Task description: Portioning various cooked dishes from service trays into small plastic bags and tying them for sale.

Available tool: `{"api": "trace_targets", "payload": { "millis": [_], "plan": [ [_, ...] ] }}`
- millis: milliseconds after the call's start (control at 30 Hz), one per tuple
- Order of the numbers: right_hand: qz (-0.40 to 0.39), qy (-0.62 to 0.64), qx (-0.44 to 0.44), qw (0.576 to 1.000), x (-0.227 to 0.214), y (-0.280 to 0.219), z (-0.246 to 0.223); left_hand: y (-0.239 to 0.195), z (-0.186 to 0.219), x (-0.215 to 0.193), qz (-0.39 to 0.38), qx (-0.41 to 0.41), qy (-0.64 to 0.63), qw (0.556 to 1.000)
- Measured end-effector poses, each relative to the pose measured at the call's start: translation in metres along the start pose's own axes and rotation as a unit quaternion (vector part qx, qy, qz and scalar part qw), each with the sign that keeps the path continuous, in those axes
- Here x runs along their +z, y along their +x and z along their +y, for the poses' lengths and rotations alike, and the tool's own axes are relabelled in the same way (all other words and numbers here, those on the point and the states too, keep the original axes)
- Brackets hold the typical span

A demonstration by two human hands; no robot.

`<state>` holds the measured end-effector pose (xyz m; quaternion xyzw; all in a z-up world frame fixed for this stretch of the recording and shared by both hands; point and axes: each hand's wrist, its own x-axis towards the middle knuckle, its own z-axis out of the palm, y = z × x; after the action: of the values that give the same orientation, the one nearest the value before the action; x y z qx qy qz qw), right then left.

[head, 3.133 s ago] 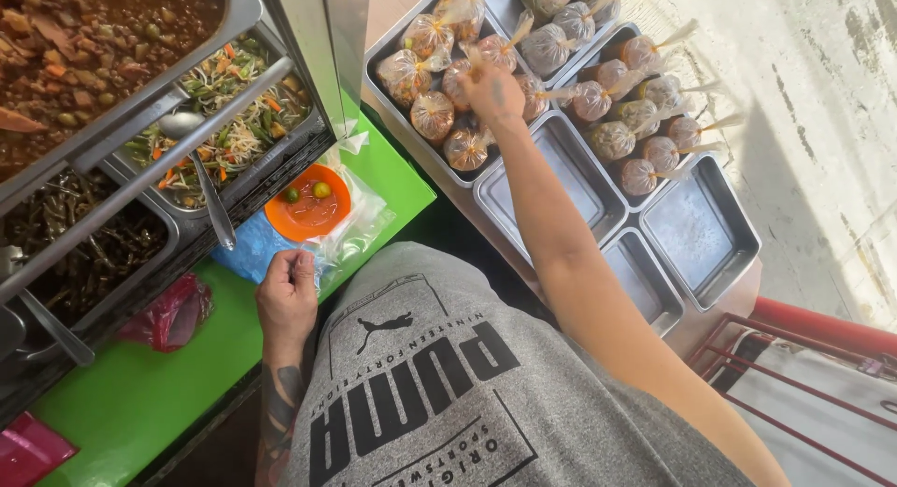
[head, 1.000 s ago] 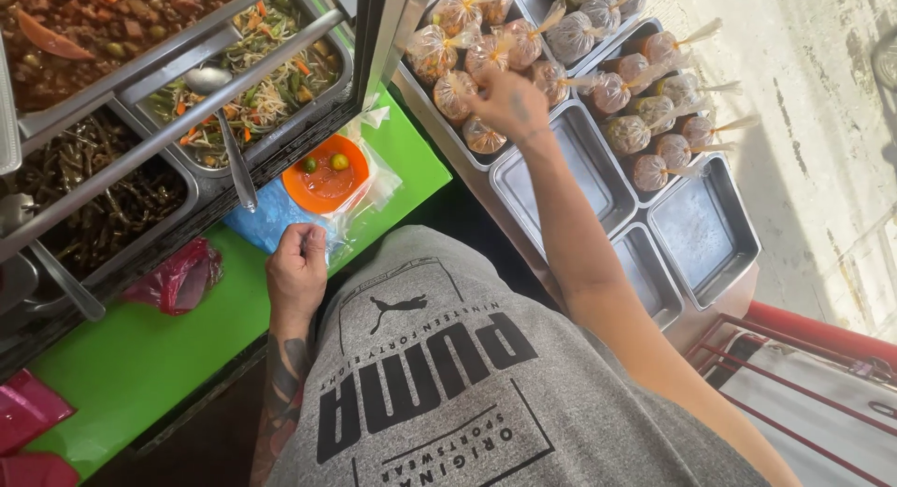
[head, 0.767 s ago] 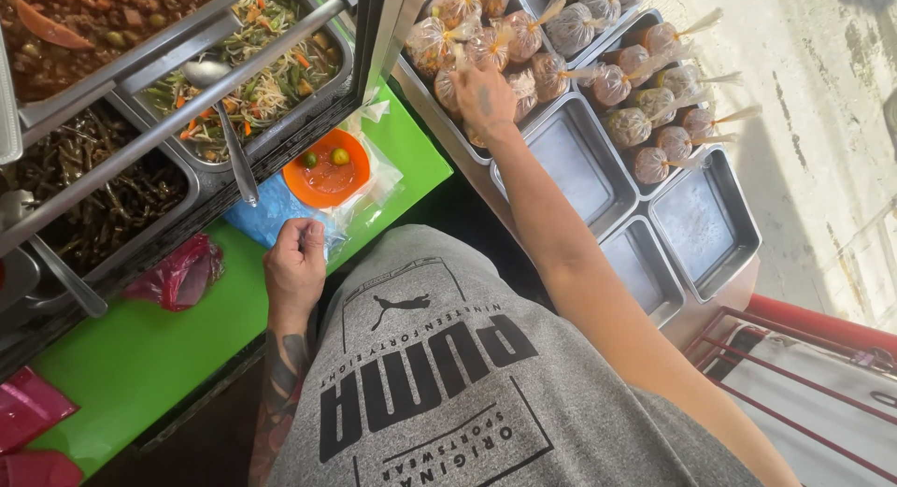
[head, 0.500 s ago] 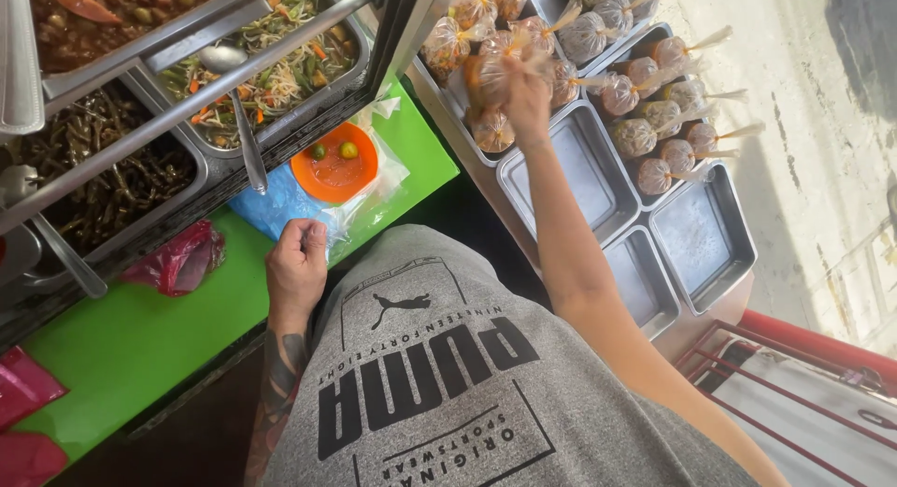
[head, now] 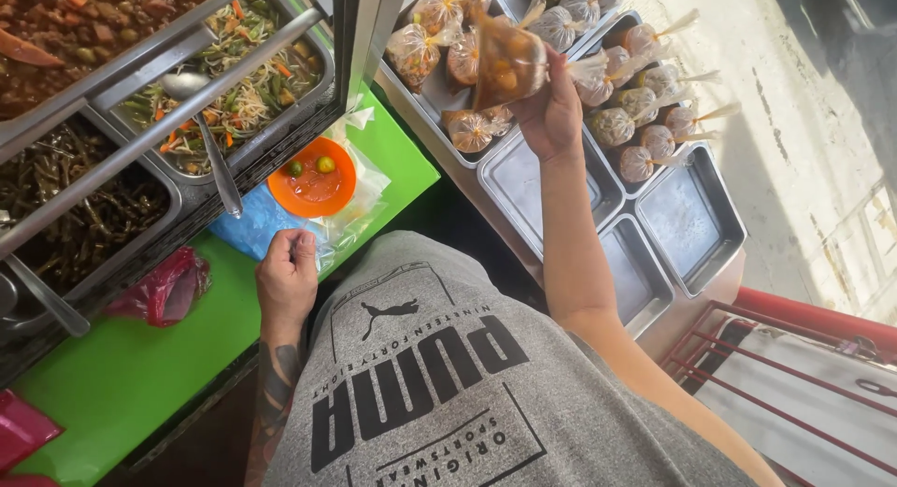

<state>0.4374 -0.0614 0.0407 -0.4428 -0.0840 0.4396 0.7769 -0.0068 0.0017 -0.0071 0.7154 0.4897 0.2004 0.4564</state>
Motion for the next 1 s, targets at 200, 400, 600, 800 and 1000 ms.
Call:
{"api": "trace_targets", "payload": {
  "millis": [200,400,600,800,1000],
  "plan": [
    [0.066,-0.469,0.072,0.878,0.026,0.019,0.027,0.001,0.003,0.001,-0.006,0.012,-0.007,1.0],
    [0.032,-0.742,0.093,0.663,0.025,0.056,0.072,-0.002,0.006,-0.003,-0.007,0.02,-0.015,1.0],
    [0.011,-0.813,0.128,0.568,0.029,0.065,0.08,-0.012,-0.005,-0.009,0.009,0.034,-0.019,0.999],
    [-0.098,-0.798,-0.066,0.591,0.115,-0.031,0.012,-0.022,-0.001,-0.027,-0.01,0.026,-0.019,0.999],
    [-0.394,-0.578,-0.146,0.699,0.156,-0.144,0.084,-0.026,0.026,-0.055,-0.074,0.071,-0.077,0.992]
  ]
}}
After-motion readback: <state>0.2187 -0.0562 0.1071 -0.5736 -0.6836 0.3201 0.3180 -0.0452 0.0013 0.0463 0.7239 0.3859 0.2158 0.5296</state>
